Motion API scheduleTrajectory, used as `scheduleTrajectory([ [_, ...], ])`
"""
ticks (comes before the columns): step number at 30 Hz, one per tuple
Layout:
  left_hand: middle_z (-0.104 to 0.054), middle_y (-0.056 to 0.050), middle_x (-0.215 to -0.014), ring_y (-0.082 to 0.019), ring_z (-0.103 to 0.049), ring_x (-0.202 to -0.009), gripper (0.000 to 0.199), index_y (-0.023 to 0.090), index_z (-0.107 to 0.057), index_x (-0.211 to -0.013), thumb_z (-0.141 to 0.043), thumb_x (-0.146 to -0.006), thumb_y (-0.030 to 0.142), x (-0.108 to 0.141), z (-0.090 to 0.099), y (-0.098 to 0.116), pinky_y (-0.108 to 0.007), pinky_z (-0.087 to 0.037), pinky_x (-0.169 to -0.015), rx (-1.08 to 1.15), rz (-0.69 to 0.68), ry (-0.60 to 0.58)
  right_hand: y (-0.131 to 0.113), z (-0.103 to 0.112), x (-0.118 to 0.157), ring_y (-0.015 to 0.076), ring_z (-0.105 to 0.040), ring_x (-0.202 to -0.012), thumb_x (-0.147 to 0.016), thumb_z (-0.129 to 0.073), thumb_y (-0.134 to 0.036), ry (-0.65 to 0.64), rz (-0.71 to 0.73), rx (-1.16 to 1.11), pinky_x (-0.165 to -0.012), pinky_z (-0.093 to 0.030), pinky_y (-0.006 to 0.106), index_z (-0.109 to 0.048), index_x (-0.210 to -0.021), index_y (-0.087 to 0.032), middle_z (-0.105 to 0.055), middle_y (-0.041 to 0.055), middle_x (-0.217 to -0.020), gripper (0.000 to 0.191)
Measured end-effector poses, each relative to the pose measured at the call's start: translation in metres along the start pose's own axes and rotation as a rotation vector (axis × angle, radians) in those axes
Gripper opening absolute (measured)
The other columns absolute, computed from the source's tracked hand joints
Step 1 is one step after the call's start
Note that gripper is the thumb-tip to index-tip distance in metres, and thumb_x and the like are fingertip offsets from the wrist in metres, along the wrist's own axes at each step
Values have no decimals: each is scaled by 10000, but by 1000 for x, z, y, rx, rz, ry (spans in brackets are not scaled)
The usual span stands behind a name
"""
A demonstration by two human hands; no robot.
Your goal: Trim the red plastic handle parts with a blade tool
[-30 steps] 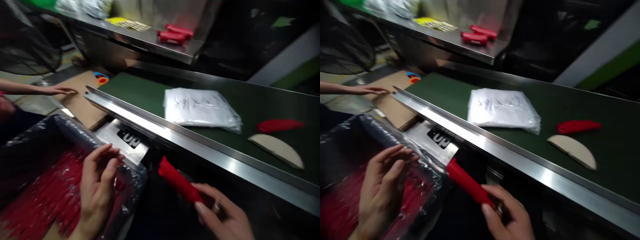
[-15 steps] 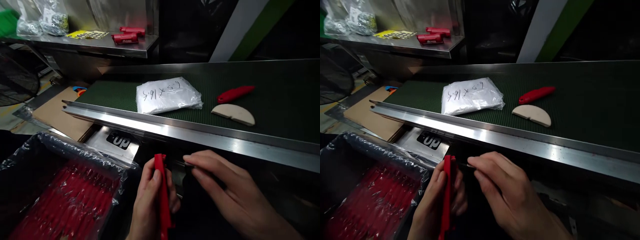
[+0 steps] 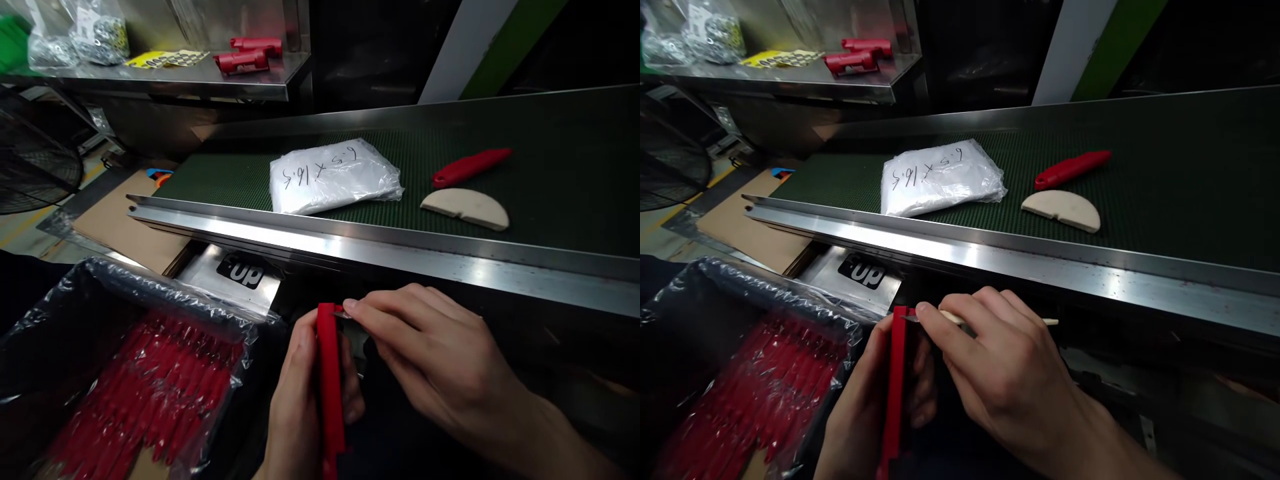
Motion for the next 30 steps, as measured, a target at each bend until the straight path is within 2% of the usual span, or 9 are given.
scheduleTrajectory([
  [4,-399,34,-664,-85,-299,-514,341,215,-523,-1116,-431,-981,514,-4,0,3,-190,-285,-460,3,-5,42,-7,-1,5,200,-587,-873,-891,-514,-22,-37,32,6,-718,-456,356,-576,-1267,-118,-651,110,-1070,392],
  [9,-458,13,-772,-92,-372,-578,291,221,-530,-1067,-447,-985,487,-9,-1,11,-175,-350,-476,-79,-69,58,-19,-4,11,204,-585,-815,-867,-498,-21,-80,104,-24,-664,-453,348,-621,-1192,-87,-665,127,-1015,354],
  [12,-421,19,-715,-95,-350,-561,260,209,-514,-1021,-416,-1001,450,-13,-4,17,-165,-322,-460,-80,-106,22,-25,-4,15,206,-587,-788,-875,-501,-47,-109,137,-12,-634,-460,343,-644,-1171,-102,-680,122,-1003,333],
  [16,-394,26,-733,-80,-273,-513,267,212,-476,-1001,-410,-994,471,-18,-5,24,-173,-281,-434,12,-64,34,-28,1,21,170,-590,-731,-920,-487,-89,-172,150,-33,-580,-466,309,-659,-1160,-147,-695,83,-989,301],
  [19,-415,21,-765,-81,-309,-534,223,219,-469,-992,-450,-987,441,-16,-4,24,-168,-300,-445,14,-79,25,-23,5,22,158,-604,-794,-899,-481,-31,-96,76,-88,-623,-484,295,-652,-1152,-153,-679,79,-995,329],
  [21,-436,29,-769,-74,-338,-541,166,236,-476,-1023,-546,-953,369,-11,-2,20,-163,-324,-457,-20,-82,-5,-17,6,20,178,-605,-893,-879,-495,6,-5,19,-82,-703,-494,321,-626,-1204,-136,-654,103,-1035,378],
  [24,-481,39,-758,-61,-383,-528,296,249,-497,-1081,-684,-854,279,0,3,11,-159,-356,-459,-78,-68,-36,-10,4,13,219,-592,-972,-871,-519,15,72,-16,-21,-779,-482,383,-585,-1277,-127,-627,128,-1092,435],
  [30,-535,35,-715,-60,-406,-490,399,237,-518,-1059,-778,-777,349,9,8,6,-170,-366,-452,-101,-47,15,-11,-2,7,264,-586,-964,-877,-536,-6,86,20,42,-747,-455,419,-596,-1258,-103,-623,147,-1100,397],
])
Point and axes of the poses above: each hand's wrist, its own x-axis away from the middle knuckle, its own z-axis out of the back of the hand, y = z × x, the point moved 1 cm from there along -x, towards the middle knuckle
